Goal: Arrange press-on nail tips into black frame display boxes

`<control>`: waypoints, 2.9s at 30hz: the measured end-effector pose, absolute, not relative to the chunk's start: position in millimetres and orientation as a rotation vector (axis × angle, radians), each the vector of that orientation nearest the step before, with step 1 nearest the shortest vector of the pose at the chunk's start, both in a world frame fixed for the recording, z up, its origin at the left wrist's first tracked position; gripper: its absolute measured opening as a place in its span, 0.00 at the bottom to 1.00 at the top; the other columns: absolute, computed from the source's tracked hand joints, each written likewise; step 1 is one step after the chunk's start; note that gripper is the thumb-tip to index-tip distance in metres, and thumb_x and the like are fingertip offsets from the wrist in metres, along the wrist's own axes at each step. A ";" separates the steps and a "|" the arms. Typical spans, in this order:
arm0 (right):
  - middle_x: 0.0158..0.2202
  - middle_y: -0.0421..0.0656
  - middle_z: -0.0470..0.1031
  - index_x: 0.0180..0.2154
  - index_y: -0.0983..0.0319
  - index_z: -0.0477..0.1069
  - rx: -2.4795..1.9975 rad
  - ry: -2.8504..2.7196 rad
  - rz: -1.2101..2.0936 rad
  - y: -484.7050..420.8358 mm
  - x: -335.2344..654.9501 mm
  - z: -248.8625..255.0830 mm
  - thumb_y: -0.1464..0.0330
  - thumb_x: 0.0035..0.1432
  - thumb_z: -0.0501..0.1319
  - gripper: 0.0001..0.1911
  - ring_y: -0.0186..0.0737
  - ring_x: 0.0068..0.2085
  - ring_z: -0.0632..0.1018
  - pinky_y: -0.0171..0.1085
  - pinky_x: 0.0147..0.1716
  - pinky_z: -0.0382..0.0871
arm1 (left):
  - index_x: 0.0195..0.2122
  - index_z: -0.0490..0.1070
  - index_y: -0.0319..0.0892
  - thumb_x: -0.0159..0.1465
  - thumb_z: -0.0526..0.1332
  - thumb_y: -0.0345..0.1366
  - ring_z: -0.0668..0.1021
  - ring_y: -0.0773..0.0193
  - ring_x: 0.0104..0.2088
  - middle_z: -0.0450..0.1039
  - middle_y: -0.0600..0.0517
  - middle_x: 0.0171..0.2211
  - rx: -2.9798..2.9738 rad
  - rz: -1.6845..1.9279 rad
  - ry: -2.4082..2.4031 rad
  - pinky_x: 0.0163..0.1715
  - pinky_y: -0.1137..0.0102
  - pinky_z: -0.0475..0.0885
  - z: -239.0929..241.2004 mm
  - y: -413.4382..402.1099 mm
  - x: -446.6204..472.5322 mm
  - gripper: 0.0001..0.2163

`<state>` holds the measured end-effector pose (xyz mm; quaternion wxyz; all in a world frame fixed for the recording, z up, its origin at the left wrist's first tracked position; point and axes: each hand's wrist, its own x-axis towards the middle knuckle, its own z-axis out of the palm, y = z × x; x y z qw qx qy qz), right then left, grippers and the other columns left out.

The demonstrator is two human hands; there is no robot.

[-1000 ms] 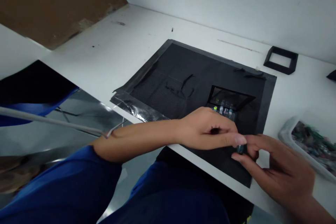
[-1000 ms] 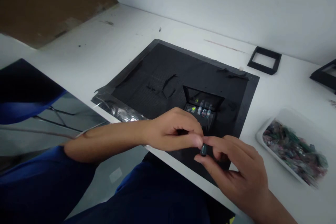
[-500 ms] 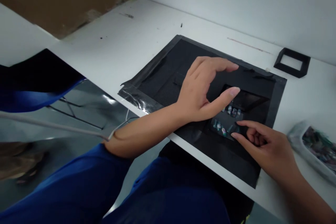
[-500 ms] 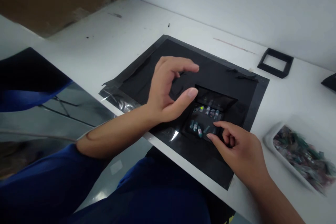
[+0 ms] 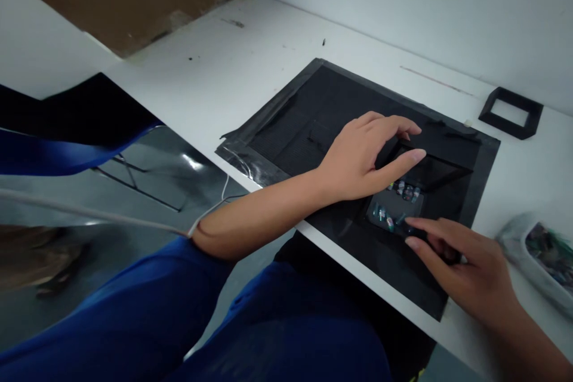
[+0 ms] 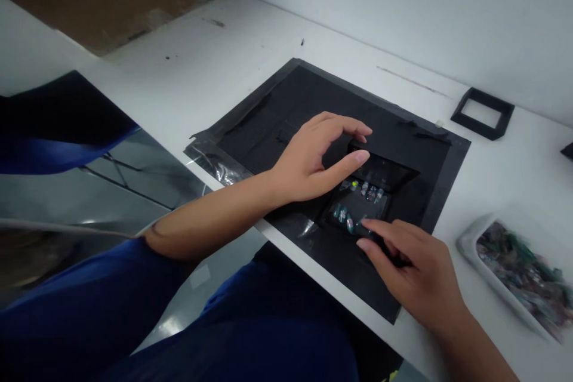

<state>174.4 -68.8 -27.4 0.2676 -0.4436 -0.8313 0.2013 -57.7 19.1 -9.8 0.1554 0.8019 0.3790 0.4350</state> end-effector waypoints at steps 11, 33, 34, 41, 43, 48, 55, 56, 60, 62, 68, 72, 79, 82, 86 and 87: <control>0.25 0.38 0.73 0.53 0.60 0.78 -1.025 -2.608 0.097 -71.2 165.7 -30.5 0.62 0.71 0.56 0.17 0.32 0.25 0.74 0.34 0.24 0.61 | 0.54 0.69 0.40 0.72 0.55 0.41 0.80 0.65 0.47 0.79 0.49 0.51 2.381 1.125 1.040 0.51 0.68 0.71 -13.2 20.0 -57.2 0.14; 0.23 0.35 0.68 0.42 0.60 0.77 -1.305 -2.297 0.172 -74.1 171.7 -29.3 0.61 0.67 0.61 0.10 0.29 0.24 0.72 0.31 0.23 0.61 | 0.49 0.74 0.41 0.69 0.61 0.37 0.81 0.67 0.42 0.81 0.52 0.46 2.353 1.118 0.958 0.47 0.71 0.73 -15.3 24.8 -60.7 0.10; 0.23 0.35 0.67 0.42 0.59 0.78 -1.334 -2.280 0.207 -73.9 172.0 -30.1 0.61 0.66 0.61 0.10 0.28 0.24 0.71 0.31 0.23 0.60 | 0.49 0.74 0.41 0.69 0.61 0.37 0.81 0.67 0.42 0.81 0.52 0.46 2.355 1.121 0.953 0.47 0.71 0.73 -15.2 24.8 -60.7 0.10; 0.23 0.34 0.64 0.42 0.57 0.78 -1.523 -2.132 0.380 -72.5 175.2 -32.4 0.56 0.63 0.63 0.14 0.29 0.22 0.66 0.31 0.23 0.61 | 0.49 0.74 0.44 0.69 0.61 0.40 0.82 0.68 0.42 0.82 0.53 0.46 2.390 1.102 0.985 0.48 0.70 0.73 -13.9 23.7 -60.6 0.10; 0.22 0.34 0.64 0.41 0.57 0.79 -1.533 -2.144 0.380 -72.6 175.9 -32.5 0.55 0.63 0.63 0.14 0.28 0.22 0.66 0.31 0.23 0.60 | 0.49 0.74 0.43 0.69 0.61 0.40 0.82 0.68 0.41 0.82 0.53 0.44 2.385 1.103 0.979 0.47 0.71 0.73 -13.5 24.2 -61.0 0.10; 0.21 0.34 0.64 0.40 0.56 0.80 -1.540 -2.146 0.398 -72.1 175.5 -33.4 0.53 0.63 0.63 0.15 0.28 0.21 0.66 0.31 0.23 0.60 | 0.45 0.75 0.41 0.68 0.63 0.37 0.82 0.69 0.42 0.82 0.52 0.43 2.359 1.085 0.851 0.46 0.73 0.73 -11.6 24.2 -62.2 0.08; 0.20 0.33 0.63 0.39 0.57 0.81 -1.602 -2.098 0.367 -68.1 170.0 -38.8 0.50 0.61 0.63 0.19 0.28 0.20 0.65 0.31 0.22 0.60 | 0.45 0.75 0.42 0.67 0.63 0.37 0.82 0.69 0.39 0.82 0.54 0.40 2.403 1.084 0.802 0.45 0.72 0.71 -10.7 21.3 -64.1 0.07; 0.20 0.33 0.63 0.39 0.57 0.80 -1.601 -2.103 0.352 -67.5 169.5 -39.2 0.49 0.61 0.63 0.19 0.28 0.20 0.66 0.31 0.22 0.60 | 0.43 0.75 0.42 0.67 0.63 0.36 0.81 0.70 0.37 0.82 0.54 0.38 2.403 1.093 0.763 0.45 0.72 0.70 -10.2 21.3 -64.7 0.06; 0.20 0.33 0.64 0.40 0.57 0.79 -1.511 -2.107 0.286 -70.4 171.2 -33.2 0.53 0.61 0.65 0.15 0.28 0.20 0.65 0.31 0.21 0.59 | 0.38 0.76 0.43 0.66 0.64 0.39 0.81 0.68 0.38 0.82 0.55 0.38 2.460 0.956 0.572 0.46 0.69 0.68 -5.5 20.7 -67.6 0.06; 0.20 0.33 0.64 0.35 0.58 0.76 -1.366 -2.065 0.281 -76.4 175.2 -25.2 0.60 0.61 0.66 0.08 0.28 0.19 0.64 0.32 0.19 0.58 | 0.38 0.77 0.44 0.66 0.64 0.42 0.81 0.67 0.42 0.82 0.54 0.42 2.495 0.815 0.484 0.48 0.68 0.67 -3.3 19.9 -68.5 0.07; 0.22 0.37 0.68 0.32 0.57 0.69 -0.986 -2.254 0.273 -91.3 188.7 -11.0 0.66 0.62 0.64 0.07 0.35 0.23 0.71 0.36 0.26 0.66 | 0.30 0.80 0.47 0.64 0.65 0.52 0.80 0.65 0.44 0.83 0.56 0.43 2.447 0.573 0.387 0.49 0.67 0.65 -6.4 18.7 -67.2 0.15; 0.23 0.35 0.68 0.43 0.59 0.72 -0.976 -2.407 0.252 -83.1 178.8 -19.5 0.64 0.63 0.65 0.08 0.32 0.22 0.71 0.32 0.23 0.64 | 0.27 0.80 0.47 0.64 0.63 0.54 0.78 0.63 0.45 0.83 0.58 0.41 2.525 0.461 0.342 0.48 0.64 0.62 -10.0 20.6 -66.0 0.17; 0.22 0.35 0.67 0.37 0.58 0.75 -1.132 -2.369 0.543 -76.9 171.8 -29.7 0.62 0.65 0.63 0.07 0.29 0.21 0.68 0.30 0.21 0.63 | 0.37 0.80 0.51 0.63 0.65 0.51 0.78 0.62 0.48 0.83 0.58 0.43 2.579 0.394 0.407 0.47 0.65 0.65 -7.2 20.8 -65.6 0.12; 0.21 0.34 0.64 0.34 0.58 0.75 -1.163 -2.360 0.519 -77.7 171.1 -30.1 0.60 0.65 0.62 0.10 0.29 0.20 0.67 0.30 0.21 0.62 | 0.38 0.80 0.52 0.63 0.65 0.51 0.78 0.62 0.47 0.83 0.59 0.42 2.596 0.422 0.406 0.45 0.66 0.67 -8.4 20.8 -65.0 0.11; 0.19 0.34 0.63 0.32 0.59 0.76 -1.163 -2.407 0.425 -75.8 171.0 -33.1 0.57 0.66 0.61 0.14 0.29 0.20 0.66 0.30 0.21 0.62 | 0.40 0.80 0.49 0.62 0.67 0.49 0.79 0.64 0.43 0.83 0.57 0.39 2.547 0.499 0.371 0.43 0.69 0.70 -14.1 23.1 -63.1 0.11; 0.19 0.34 0.64 0.33 0.59 0.76 -1.164 -2.430 0.379 -75.1 171.9 -35.1 0.55 0.66 0.61 0.15 0.29 0.20 0.67 0.31 0.22 0.62 | 0.40 0.80 0.48 0.63 0.66 0.49 0.80 0.64 0.42 0.83 0.56 0.39 2.526 0.528 0.370 0.43 0.69 0.71 -15.4 23.8 -62.8 0.12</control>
